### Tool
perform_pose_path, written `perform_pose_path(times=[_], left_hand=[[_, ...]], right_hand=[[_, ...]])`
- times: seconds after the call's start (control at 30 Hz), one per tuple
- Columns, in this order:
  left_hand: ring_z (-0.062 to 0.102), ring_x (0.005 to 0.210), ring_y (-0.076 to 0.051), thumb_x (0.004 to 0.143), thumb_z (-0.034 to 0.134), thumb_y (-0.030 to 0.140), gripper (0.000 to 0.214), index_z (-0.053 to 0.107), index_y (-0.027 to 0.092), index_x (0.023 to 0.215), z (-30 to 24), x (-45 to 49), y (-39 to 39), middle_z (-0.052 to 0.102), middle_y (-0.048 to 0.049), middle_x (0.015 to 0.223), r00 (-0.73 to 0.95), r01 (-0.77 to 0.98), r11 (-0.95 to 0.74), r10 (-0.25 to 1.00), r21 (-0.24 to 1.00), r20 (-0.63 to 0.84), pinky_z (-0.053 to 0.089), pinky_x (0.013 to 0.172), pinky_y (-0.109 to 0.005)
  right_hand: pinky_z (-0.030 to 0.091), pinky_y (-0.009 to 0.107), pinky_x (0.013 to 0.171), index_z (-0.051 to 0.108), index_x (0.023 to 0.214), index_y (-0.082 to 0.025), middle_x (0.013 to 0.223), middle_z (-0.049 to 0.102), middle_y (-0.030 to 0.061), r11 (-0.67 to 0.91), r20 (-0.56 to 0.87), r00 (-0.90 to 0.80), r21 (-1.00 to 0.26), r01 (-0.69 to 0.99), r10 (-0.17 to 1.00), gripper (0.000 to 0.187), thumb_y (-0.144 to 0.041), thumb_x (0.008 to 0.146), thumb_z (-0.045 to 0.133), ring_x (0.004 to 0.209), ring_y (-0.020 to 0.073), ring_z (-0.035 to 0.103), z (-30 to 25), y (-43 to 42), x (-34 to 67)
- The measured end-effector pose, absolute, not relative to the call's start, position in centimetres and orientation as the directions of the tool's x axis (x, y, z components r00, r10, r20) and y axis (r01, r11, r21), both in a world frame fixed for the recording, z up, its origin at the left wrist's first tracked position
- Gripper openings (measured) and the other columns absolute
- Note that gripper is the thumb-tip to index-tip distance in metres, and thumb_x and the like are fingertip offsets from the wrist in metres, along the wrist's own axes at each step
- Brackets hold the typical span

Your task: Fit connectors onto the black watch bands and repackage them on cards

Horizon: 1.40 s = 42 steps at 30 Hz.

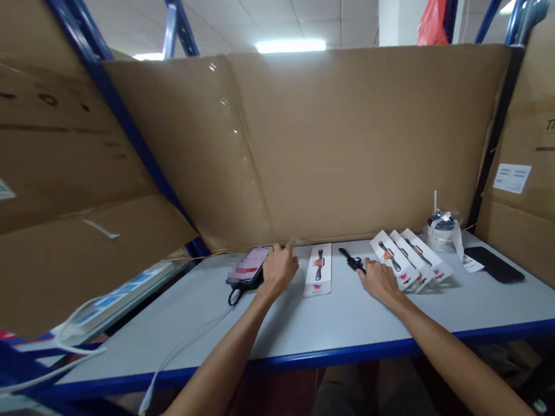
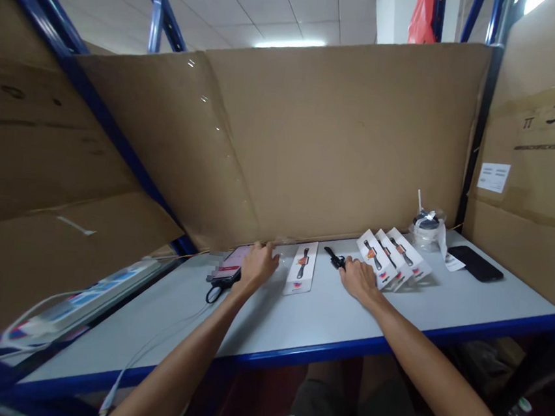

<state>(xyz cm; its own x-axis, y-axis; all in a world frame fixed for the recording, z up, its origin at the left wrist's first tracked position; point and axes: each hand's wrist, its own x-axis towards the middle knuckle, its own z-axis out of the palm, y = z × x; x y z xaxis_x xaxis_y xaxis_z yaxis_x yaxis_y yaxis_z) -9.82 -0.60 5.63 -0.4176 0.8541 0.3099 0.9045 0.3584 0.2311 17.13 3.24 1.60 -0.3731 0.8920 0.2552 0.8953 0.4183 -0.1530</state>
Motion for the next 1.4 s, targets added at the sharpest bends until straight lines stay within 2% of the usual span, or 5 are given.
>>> perform_pose_path(times=[0.23, 0.53, 0.77, 1.13, 1.4], left_hand=[[0.057, 0.125, -0.043, 0.091, 0.057, 0.048, 0.056, 0.057, 0.009, 0.132, 5.3, -11.6, 0.8, 0.061, -0.0307, 0.13, -0.527, 0.85, 0.51, 0.832, 0.135, 0.176, 0.046, 0.095, -0.047], [0.054, 0.126, -0.042, 0.094, 0.046, 0.024, 0.043, 0.062, 0.005, 0.129, 6.3, -12.4, 1.0, 0.059, -0.0323, 0.132, -0.499, 0.853, 0.522, 0.828, -0.025, 0.256, 0.041, 0.096, -0.047], [0.052, 0.128, -0.045, 0.09, 0.062, 0.035, 0.05, 0.063, 0.001, 0.127, 5.8, -10.8, 0.3, 0.06, -0.0353, 0.131, -0.41, 0.891, 0.433, 0.897, -0.138, 0.167, 0.038, 0.1, -0.048], [0.063, 0.121, -0.036, 0.098, 0.041, 0.024, 0.04, 0.061, 0.016, 0.131, 7.4, -7.8, 0.1, 0.065, -0.0251, 0.129, -0.299, 0.953, 0.302, 0.923, 0.027, 0.242, 0.047, 0.095, -0.044], [0.063, 0.119, -0.047, 0.066, 0.069, 0.005, 0.038, 0.067, 0.011, 0.103, 6.0, -10.9, 0.8, 0.07, -0.0302, 0.111, -0.472, 0.835, 0.366, 0.86, 0.411, 0.194, 0.046, 0.096, -0.057]], right_hand=[[0.05, 0.035, 0.086, 0.061, 0.12, -0.012, 0.112, 0.073, 0.018, 0.402, 0.241, -0.358, -0.168, 0.9, 0.902, 0.035, -0.039, 0.104, 0.044, 0.103, 0.0298, 0.071, 1.6, 3.4, 17.1], [0.05, 0.036, 0.085, 0.062, 0.118, -0.013, 0.11, 0.073, 0.0181, 0.405, 0.25, -0.362, -0.149, 0.902, 0.898, 0.034, -0.039, 0.105, 0.044, 0.101, 0.0302, 0.072, 1.6, 3.5, 17.1], [0.051, 0.037, 0.083, 0.061, 0.118, -0.013, 0.107, 0.074, 0.0181, 0.417, 0.259, -0.373, -0.143, 0.898, 0.891, 0.033, -0.038, 0.104, 0.045, 0.1, 0.0309, 0.073, 1.5, 3.7, 17.2], [0.051, 0.037, 0.083, 0.062, 0.118, -0.013, 0.107, 0.074, 0.018, 0.422, 0.253, -0.378, -0.151, 0.894, 0.89, 0.034, -0.039, 0.104, 0.045, 0.1, 0.031, 0.073, 1.4, 3.8, 17.2], [0.049, 0.036, 0.086, 0.063, 0.119, -0.013, 0.109, 0.074, 0.0186, 0.412, 0.249, -0.364, -0.179, 0.893, 0.897, 0.035, -0.039, 0.104, 0.046, 0.102, 0.0299, 0.072, 1.5, 3.7, 17.1]])
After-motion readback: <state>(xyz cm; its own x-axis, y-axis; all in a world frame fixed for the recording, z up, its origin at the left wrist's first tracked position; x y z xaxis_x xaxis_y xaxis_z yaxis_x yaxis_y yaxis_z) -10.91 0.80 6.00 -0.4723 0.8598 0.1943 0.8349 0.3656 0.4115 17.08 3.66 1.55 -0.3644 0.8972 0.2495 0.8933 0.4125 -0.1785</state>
